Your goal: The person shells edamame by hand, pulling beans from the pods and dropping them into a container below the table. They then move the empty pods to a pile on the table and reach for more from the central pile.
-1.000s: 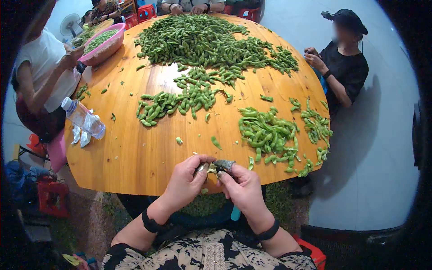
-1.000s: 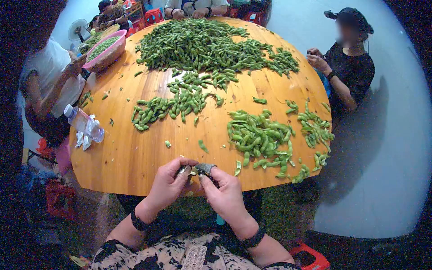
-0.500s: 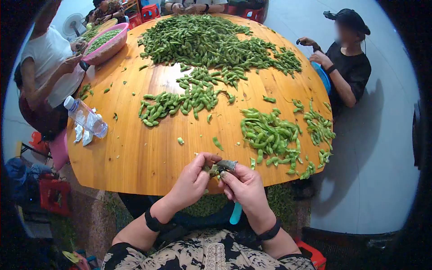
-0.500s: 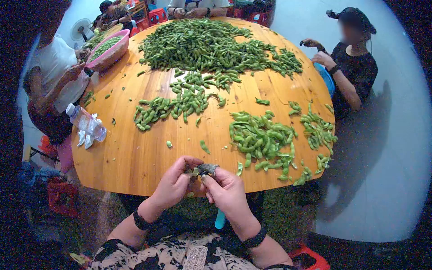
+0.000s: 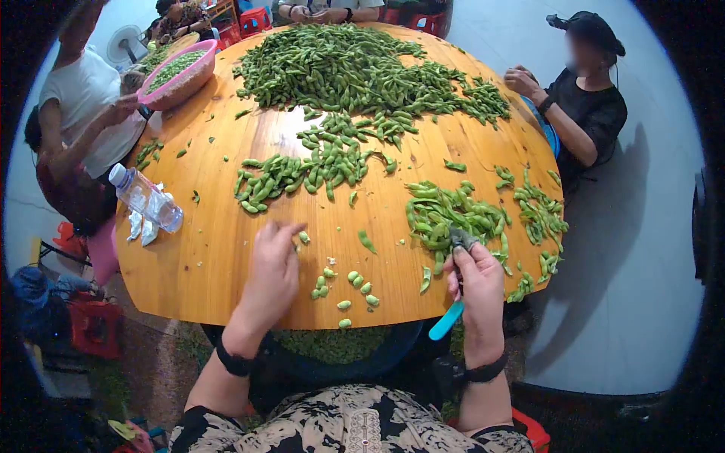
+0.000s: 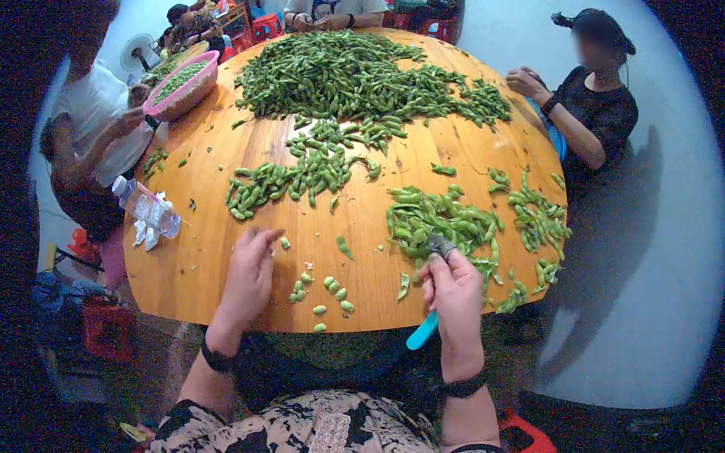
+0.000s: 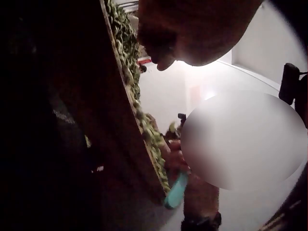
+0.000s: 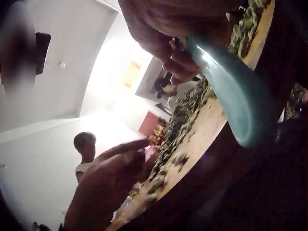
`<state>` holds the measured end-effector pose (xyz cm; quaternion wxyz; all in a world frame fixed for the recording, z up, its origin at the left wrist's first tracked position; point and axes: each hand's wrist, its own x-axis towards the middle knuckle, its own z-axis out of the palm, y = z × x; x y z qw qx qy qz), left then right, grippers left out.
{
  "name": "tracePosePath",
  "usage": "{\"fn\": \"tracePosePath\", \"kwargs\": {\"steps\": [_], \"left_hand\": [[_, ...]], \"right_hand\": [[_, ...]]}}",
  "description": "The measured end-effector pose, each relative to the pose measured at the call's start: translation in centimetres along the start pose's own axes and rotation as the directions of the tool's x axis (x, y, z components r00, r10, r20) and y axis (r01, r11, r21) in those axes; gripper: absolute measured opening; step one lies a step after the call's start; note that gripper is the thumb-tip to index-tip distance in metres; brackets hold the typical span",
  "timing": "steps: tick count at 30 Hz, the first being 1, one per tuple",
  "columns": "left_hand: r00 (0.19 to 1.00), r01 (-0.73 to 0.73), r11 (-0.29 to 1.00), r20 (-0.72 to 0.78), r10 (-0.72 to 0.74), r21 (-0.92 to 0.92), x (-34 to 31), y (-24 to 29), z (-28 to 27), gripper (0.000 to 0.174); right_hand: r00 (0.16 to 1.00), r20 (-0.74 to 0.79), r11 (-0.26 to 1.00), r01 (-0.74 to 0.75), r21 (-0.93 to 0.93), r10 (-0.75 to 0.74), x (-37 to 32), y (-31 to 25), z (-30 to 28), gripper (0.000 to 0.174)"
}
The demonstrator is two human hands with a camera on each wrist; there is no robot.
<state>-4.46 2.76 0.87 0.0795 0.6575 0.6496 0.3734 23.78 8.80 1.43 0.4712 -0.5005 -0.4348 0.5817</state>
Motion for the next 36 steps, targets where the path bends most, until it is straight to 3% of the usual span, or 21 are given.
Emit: {"fn": "tracePosePath", "kwargs": {"steps": [2,4,6,8,12,17,23,26,27,31,32,33,36], "left_hand": [[0.997,0.065,0.998,0.03,-0.064,-0.016,0.4,-1.2,0.5,0.029],[0.997,-0.054,0.999,0.052,0.053,0.008,0.5,-1.7,1.2,0.028],[0.991,-0.063,0.998,0.115,0.066,-0.032,0.0,-0.9,1.7,0.029],[0.956,-0.081,0.968,0.257,0.143,-0.236,-0.8,0.5,2.3,0.033],[0.903,-0.136,0.948,0.358,0.238,-0.287,-2.3,3.2,3.0,0.033],[0.872,-0.232,0.936,0.369,0.321,-0.267,-5.4,4.6,2.9,0.022],[0.845,-0.278,0.888,0.346,0.407,-0.366,-8.4,4.2,2.2,0.022],[0.806,-0.243,0.894,0.434,0.402,-0.378,-9.9,3.4,2.4,0.025],[0.759,-0.153,0.918,0.551,0.347,-0.366,-11.0,2.3,2.9,0.023],[0.708,-0.216,0.948,0.631,0.316,-0.233,-16.0,-2.4,6.5,0.027],[0.537,-0.072,0.991,0.834,0.131,-0.11,-16.8,-2.8,6.7,0.03],[0.305,0.036,0.998,0.95,-0.06,0.051,-17.2,-3.2,6.8,0.034],[0.29,0.076,0.997,0.957,-0.017,-0.005,-18.4,-4.3,6.8,0.038]], "right_hand": [[1.0,0.009,1.0,-0.02,-0.006,0.02,0.4,0.7,-0.7,0.017],[1.0,0.009,0.999,-0.018,0.041,0.017,0.5,1.2,-1.0,0.016],[1.0,0.017,0.999,-0.016,0.028,0.015,0.6,1.3,-1.1,0.016],[1.0,0.02,1.0,-0.018,0.014,0.018,0.5,1.3,-1.1,0.016],[1.0,0.02,1.0,0.008,-0.014,-0.008,0.5,1.4,-1.0,0.013],[0.999,0.011,0.999,0.034,-0.019,-0.034,0.4,1.5,-1.0,0.013],[0.998,0.04,0.999,0.045,-0.021,-0.044,0.5,2.0,-1.4,0.012],[0.999,0.02,0.999,0.05,0.004,-0.05,0.4,1.8,-1.1,0.012],[0.998,0.04,0.998,0.055,-0.033,-0.054,0.5,2.0,-1.4,0.012],[0.996,0.043,0.997,0.074,-0.016,-0.074,0.4,2.0,-1.4,0.012],[0.996,0.052,0.997,0.08,-0.017,-0.079,0.4,2.2,-1.5,0.012],[0.994,0.062,0.996,0.087,-0.018,-0.085,0.5,2.3,-1.5,0.012],[0.993,0.079,0.995,0.091,-0.05,-0.087,0.4,2.2,-1.6,0.013]]}}
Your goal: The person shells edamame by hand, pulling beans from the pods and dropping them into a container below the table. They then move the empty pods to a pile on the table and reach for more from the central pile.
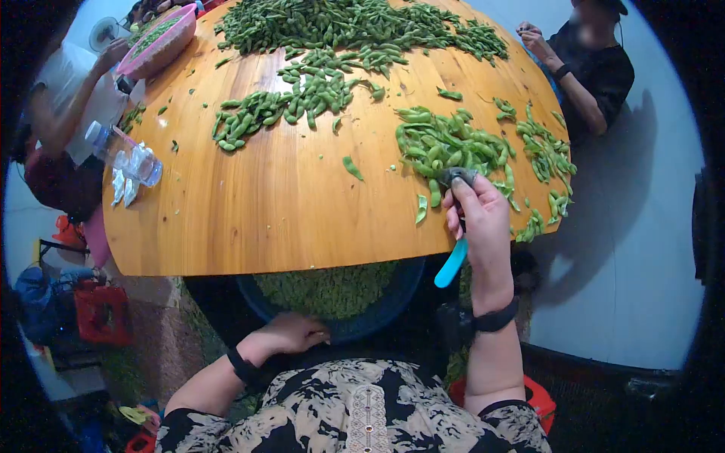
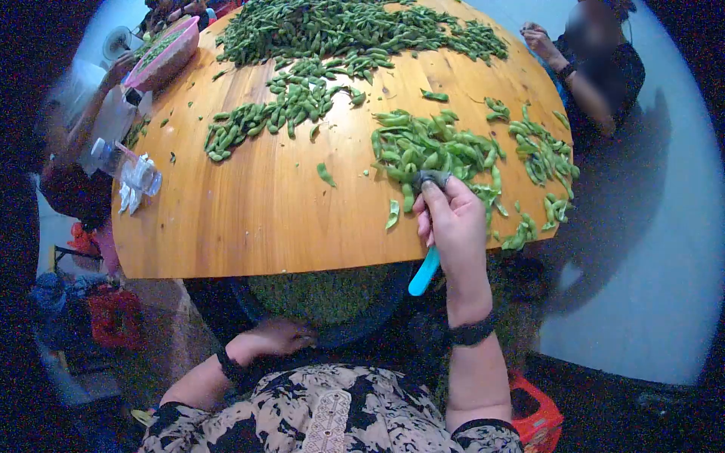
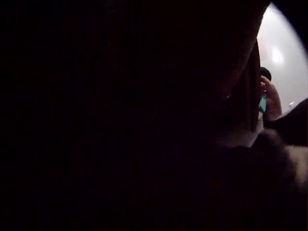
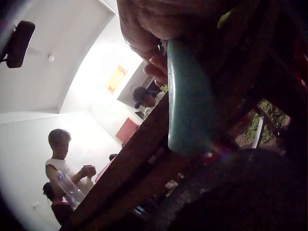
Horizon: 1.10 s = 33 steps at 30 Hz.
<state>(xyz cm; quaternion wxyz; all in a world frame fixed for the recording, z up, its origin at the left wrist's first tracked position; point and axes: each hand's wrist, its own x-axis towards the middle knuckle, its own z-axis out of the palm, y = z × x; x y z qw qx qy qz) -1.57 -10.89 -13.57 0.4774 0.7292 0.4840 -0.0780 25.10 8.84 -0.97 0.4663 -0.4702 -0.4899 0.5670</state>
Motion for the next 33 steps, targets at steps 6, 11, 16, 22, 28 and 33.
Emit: {"fn": "tracePosePath", "kwargs": {"steps": [6,11,16,22,28,33], "left_hand": [[1.0,0.021,0.993,-0.014,-0.02,0.12,-1.8,-0.1,1.4,0.028],[0.996,-0.092,0.996,0.002,0.092,-0.004,-3.6,-0.7,3.2,0.033],[0.948,-0.315,0.911,-0.137,0.288,-0.267,-7.3,6.9,-6.3,0.018],[0.609,0.014,0.982,-0.781,0.14,0.187,-4.5,7.3,-20.8,0.019],[0.416,0.042,0.865,-0.796,0.44,0.5,6.2,4.1,-29.5,0.019],[0.479,0.127,0.878,-0.804,0.353,0.461,7.5,3.9,-30.7,0.016]], "right_hand": [[0.999,0.037,1.0,-0.003,0.028,0.002,0.0,-0.3,-0.1,0.015],[0.994,0.084,0.944,0.098,-0.316,-0.075,-0.8,-1.2,0.5,0.013],[0.801,0.462,0.447,0.596,-0.667,-0.38,-2.2,-0.9,4.4,0.014],[0.883,0.407,0.232,0.457,-0.859,-0.233,3.1,-1.8,0.9,0.011],[0.925,0.268,0.387,0.36,-0.849,-0.27,5.4,-2.3,-2.7,0.011],[0.948,0.27,0.742,0.302,-0.598,-0.168,3.7,-3.6,-1.3,0.017]]}}
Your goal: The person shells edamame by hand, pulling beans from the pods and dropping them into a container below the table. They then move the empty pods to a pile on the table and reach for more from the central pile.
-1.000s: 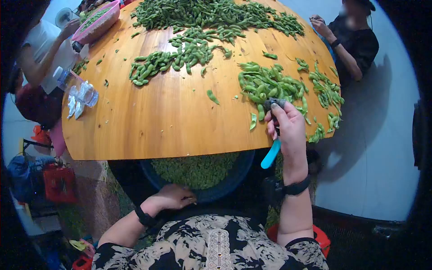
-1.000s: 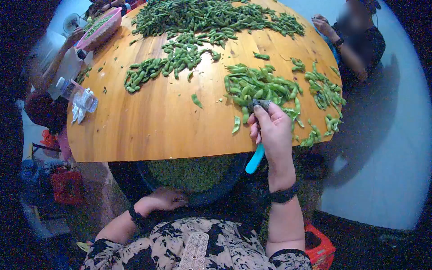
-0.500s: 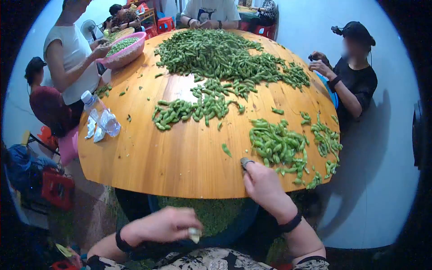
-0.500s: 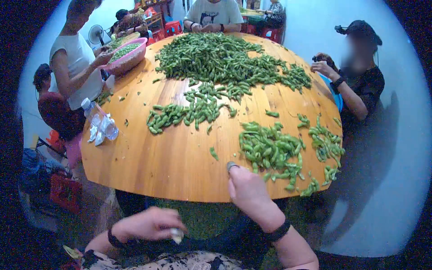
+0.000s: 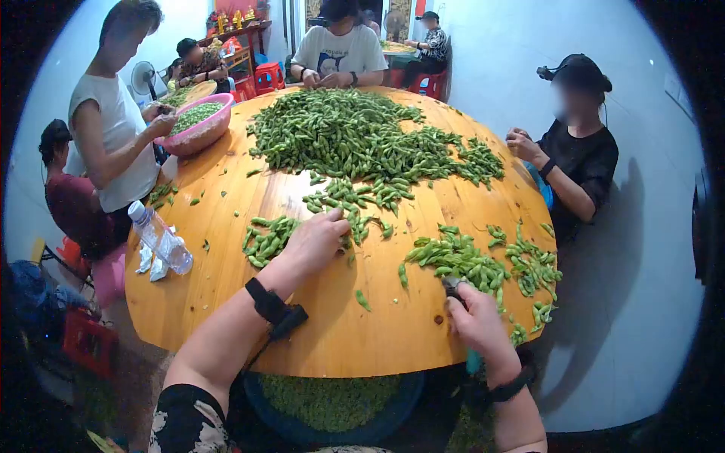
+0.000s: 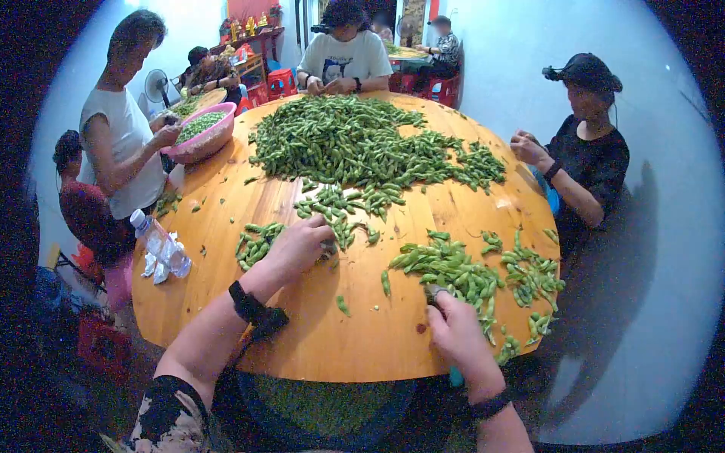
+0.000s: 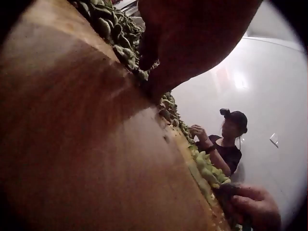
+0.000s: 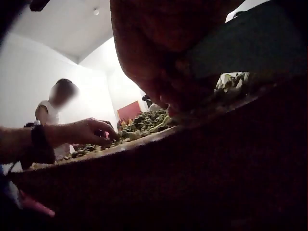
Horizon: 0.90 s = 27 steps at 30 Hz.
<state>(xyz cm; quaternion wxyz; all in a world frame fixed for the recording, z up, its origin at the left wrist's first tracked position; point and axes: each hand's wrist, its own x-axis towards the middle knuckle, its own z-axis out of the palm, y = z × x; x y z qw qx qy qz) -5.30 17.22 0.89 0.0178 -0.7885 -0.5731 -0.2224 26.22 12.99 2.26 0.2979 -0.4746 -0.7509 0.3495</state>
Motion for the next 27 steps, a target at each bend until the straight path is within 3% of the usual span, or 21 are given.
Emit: {"fn": "tracePosePath", "kwargs": {"steps": [1,3,4,7,9,10,11,12,13,14,17,18,20,21,23,27], "left_hand": [[0.999,0.037,0.999,-0.003,-0.037,0.017,0.0,-0.1,0.2,0.015],[0.999,0.017,1.0,-0.045,-0.017,-0.011,-0.1,-0.4,0.7,0.014],[0.997,0.066,0.998,-0.046,-0.067,-0.017,0.0,-0.4,0.8,0.013],[0.992,0.115,0.992,-0.034,-0.117,-0.057,-0.6,0.4,0.5,0.013],[0.988,0.1,0.964,-0.091,-0.126,-0.248,-2.0,1.9,0.1,0.013],[0.987,0.143,0.886,-0.003,-0.16,-0.441,-2.8,3.2,-0.7,0.016],[0.988,0.141,0.885,0.012,-0.152,-0.444,-3.5,4.5,-1.5,0.016],[0.946,0.319,0.651,0.194,-0.258,-0.689,-4.1,5.7,-2.1,0.019],[0.871,0.479,0.328,0.395,-0.293,-0.814,-4.6,6.3,-2.1,0.022],[0.877,0.47,0.259,0.414,-0.244,-0.844,-5.2,6.2,-1.6,0.03],[0.899,0.423,0.211,0.379,-0.219,-0.881,-5.9,6.8,-0.9,0.032],[0.898,0.426,0.207,0.384,-0.215,-0.881,-6.1,6.9,-0.6,0.032],[0.948,0.315,0.422,0.26,-0.185,-0.85,-6.3,7.0,0.3,0.035],[0.947,0.318,0.417,0.265,-0.181,-0.851,-6.3,6.9,0.4,0.035],[0.996,0.072,0.69,0.083,-0.017,-0.721,-6.2,6.8,0.2,0.04],[1.0,-0.027,0.755,-0.028,0.012,-0.655,-6.7,7.5,0.5,0.043]], "right_hand": [[1.0,-0.009,1.0,0.001,0.0,-0.001,-0.1,-0.3,0.0,0.017],[0.966,0.161,0.892,-0.25,0.375,0.203,-0.3,-2.4,0.8,0.021],[0.972,0.194,0.876,-0.206,0.436,0.132,0.0,-2.2,1.6,0.023],[0.977,0.19,0.865,-0.176,0.47,0.096,0.6,-3.5,3.4,0.021],[0.975,0.192,0.838,-0.2,0.509,0.116,1.0,-3.5,4.5,0.024],[0.971,0.2,0.809,-0.222,0.545,0.132,1.1,-3.6,5.0,0.026],[0.97,0.195,0.802,-0.232,0.55,0.147,1.1,-3.8,5.3,0.026],[0.964,0.216,0.773,-0.256,0.58,0.156,1.1,-4.1,5.4,0.024],[0.958,0.238,0.743,-0.277,0.609,0.161,1.1,-4.4,5.8,0.021],[0.96,0.218,0.66,-0.28,0.697,0.177,1.0,-4.5,6.4,0.015],[0.952,0.252,0.626,-0.306,0.717,0.177,0.4,-5.1,6.3,0.013],[0.951,0.25,0.625,-0.309,0.717,0.184,0.2,-5.0,6.4,0.013],[0.955,0.232,0.613,-0.295,0.733,0.183,-0.2,-4.7,6.6,0.012],[0.954,0.23,0.613,-0.299,0.731,0.191,-0.3,-4.7,6.7,0.012],[0.955,0.204,0.644,-0.297,0.705,0.216,-0.5,-4.8,7.0,0.012],[0.96,0.193,0.64,-0.278,0.716,0.201,-0.6,-4.6,7.6,0.011]]}}
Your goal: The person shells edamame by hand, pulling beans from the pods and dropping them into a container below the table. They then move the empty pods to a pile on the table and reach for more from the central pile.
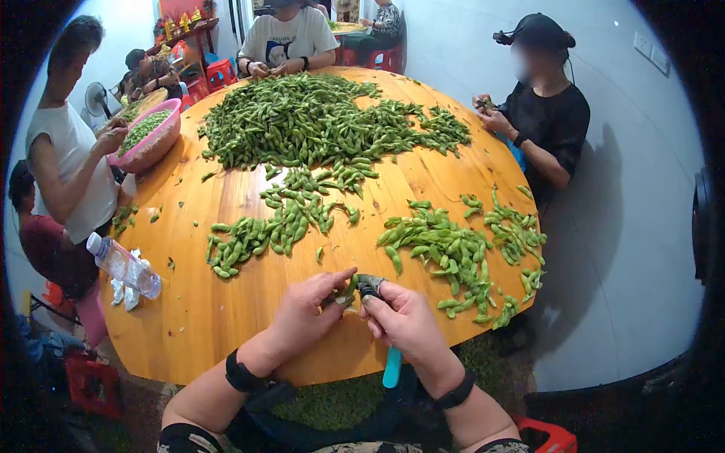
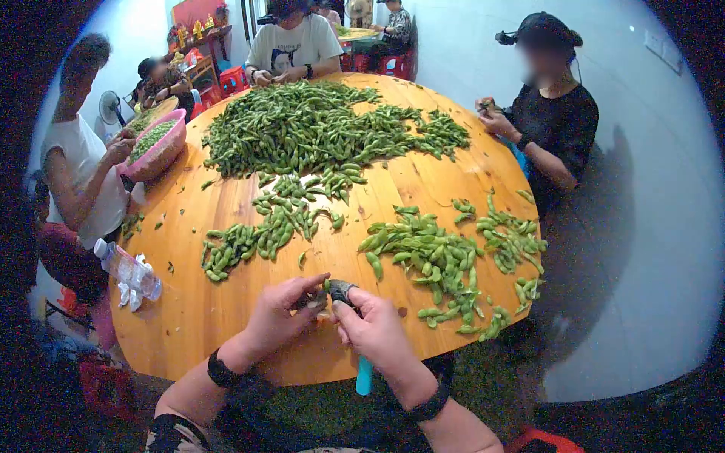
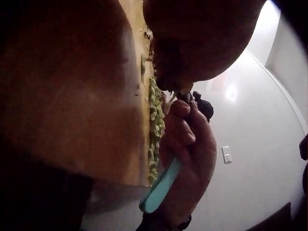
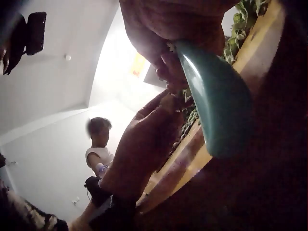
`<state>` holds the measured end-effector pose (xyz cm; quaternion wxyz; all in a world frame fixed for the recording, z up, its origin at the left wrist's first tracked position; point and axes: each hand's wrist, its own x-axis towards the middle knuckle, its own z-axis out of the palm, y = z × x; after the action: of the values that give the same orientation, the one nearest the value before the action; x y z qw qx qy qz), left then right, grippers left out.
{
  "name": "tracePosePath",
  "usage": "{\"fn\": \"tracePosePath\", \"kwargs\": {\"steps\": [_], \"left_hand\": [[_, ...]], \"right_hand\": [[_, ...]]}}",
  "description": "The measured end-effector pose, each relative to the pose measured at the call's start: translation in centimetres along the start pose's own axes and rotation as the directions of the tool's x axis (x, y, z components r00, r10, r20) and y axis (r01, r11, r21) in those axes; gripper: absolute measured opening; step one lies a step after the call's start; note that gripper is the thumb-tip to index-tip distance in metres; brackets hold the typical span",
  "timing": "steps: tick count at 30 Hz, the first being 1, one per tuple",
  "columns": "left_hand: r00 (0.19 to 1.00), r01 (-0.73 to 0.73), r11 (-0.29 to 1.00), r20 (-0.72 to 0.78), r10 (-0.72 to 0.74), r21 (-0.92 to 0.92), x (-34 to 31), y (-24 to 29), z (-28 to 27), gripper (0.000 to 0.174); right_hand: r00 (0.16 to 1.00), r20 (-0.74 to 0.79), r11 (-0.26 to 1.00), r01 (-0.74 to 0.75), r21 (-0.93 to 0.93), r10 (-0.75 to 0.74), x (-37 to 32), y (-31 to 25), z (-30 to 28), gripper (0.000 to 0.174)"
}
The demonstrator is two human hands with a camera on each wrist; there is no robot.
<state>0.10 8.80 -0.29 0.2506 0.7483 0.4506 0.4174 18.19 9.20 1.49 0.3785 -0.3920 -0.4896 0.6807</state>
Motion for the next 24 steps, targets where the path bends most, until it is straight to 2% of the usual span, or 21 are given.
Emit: {"fn": "tracePosePath", "kwargs": {"steps": [3,6,8,12,14,18,21,22,24], "left_hand": [[0.996,0.082,0.995,-0.025,-0.084,-0.062,-0.3,0.0,0.1,0.044],[0.994,0.104,0.995,-0.01,-0.104,0.001,-0.4,-0.1,0.2,0.04],[0.987,0.155,0.985,-0.037,-0.158,-0.069,-0.8,-0.5,0.6,0.038],[0.99,0.113,0.986,-0.075,-0.123,-0.119,-0.9,-0.9,0.9,0.034],[0.975,0.21,0.947,-0.023,-0.222,-0.245,-0.8,-0.7,0.8,0.03],[0.957,0.29,0.89,0.093,-0.275,-0.352,-0.5,-0.7,0.0,0.027],[0.922,0.384,0.725,0.189,-0.339,-0.572,-0.3,-0.8,-0.4,0.03],[0.92,0.388,0.722,0.193,-0.341,-0.572,0.0,-0.5,-0.8,0.03],[0.854,0.518,0.557,0.351,-0.385,-0.649,0.4,0.3,-1.6,0.033]], "right_hand": [[0.999,-0.033,0.999,-0.016,0.049,0.018,-0.1,0.1,0.6,0.011],[0.998,-0.023,0.995,-0.051,0.086,0.054,0.2,0.9,0.5,0.01],[0.997,-0.012,0.992,-0.073,0.105,0.074,0.1,1.2,0.6,0.011],[0.995,-0.004,0.976,-0.093,0.197,0.095,0.3,1.2,0.7,0.012],[0.993,-0.005,0.963,-0.114,0.243,0.119,0.7,1.4,0.8,0.009],[0.991,0.018,0.946,-0.132,0.297,0.132,0.8,1.0,0.6,0.008],[0.984,0.056,0.929,-0.177,0.324,0.168,1.0,1.0,-0.1,0.01],[0.98,0.089,0.908,-0.2,0.368,0.18,1.1,0.8,-0.2,0.011],[0.974,0.12,0.883,-0.224,0.413,0.191,1.0,0.7,-0.4,0.011]]}}
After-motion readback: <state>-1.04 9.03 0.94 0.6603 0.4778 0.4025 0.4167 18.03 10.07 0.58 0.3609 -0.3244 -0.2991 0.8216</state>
